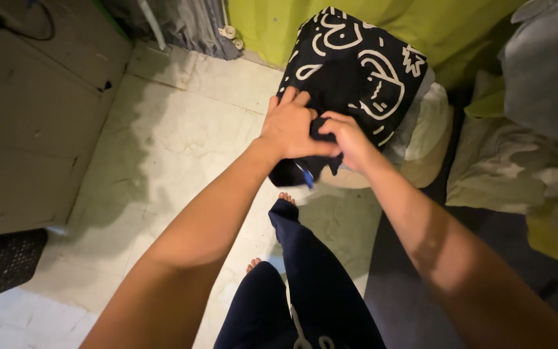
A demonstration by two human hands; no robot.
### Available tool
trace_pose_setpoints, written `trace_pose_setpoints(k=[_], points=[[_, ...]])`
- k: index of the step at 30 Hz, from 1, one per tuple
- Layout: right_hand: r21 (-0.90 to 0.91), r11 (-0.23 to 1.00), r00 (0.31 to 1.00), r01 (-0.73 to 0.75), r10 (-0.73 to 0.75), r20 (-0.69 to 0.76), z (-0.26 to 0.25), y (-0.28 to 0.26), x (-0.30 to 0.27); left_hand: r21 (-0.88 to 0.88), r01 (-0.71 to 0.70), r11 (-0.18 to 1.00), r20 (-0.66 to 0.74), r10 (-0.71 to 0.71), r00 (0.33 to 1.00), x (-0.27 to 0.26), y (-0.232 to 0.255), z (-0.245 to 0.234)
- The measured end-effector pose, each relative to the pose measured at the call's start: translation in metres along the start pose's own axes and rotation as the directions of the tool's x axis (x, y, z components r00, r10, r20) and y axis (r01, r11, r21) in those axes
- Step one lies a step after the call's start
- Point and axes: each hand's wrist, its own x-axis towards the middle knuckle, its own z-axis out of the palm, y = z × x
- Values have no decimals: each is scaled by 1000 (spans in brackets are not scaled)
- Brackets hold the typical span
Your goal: The recorder uses a handheld vacuum on a floor and bed, organizes various nursery/baby items on a shelf, and folds clothing.
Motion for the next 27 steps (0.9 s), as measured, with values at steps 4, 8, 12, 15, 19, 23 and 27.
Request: trace_pose_setpoints(k=[4, 8, 12, 15, 19, 23, 27], points=[[18, 983, 983, -181, 182, -21, 50, -49, -52, -219, 56, 974, -92, -78, 993, -42, -10, 5], [-59, 979, 929, -195, 203, 309, 58, -63, -85, -449, -213, 868, -361, 42, 931, -85, -6, -4], [-189, 974, 872, -122, 196, 448, 37, -71, -99, -372, -483, 793, -584, 204, 785, -125, 15, -37], [-127, 991, 930, -38, 81, 359, 95, -119, -147, -561, -298, 773, -481, -11, 877, -144, 17, -60], [-125, 992, 950, -5, 44, 308, 105, -143, -157, -596, -190, 780, -451, -129, 883, -180, 26, -89], [-280, 949, 951, 142, -52, 303, 142, -167, -181, -403, -13, 915, -478, -198, 855, -215, 50, -119], [-711, 520, 876, 472, -191, 442, 143, -163, -166, -99, 240, 966, -536, -255, 805, -233, 54, -129]])
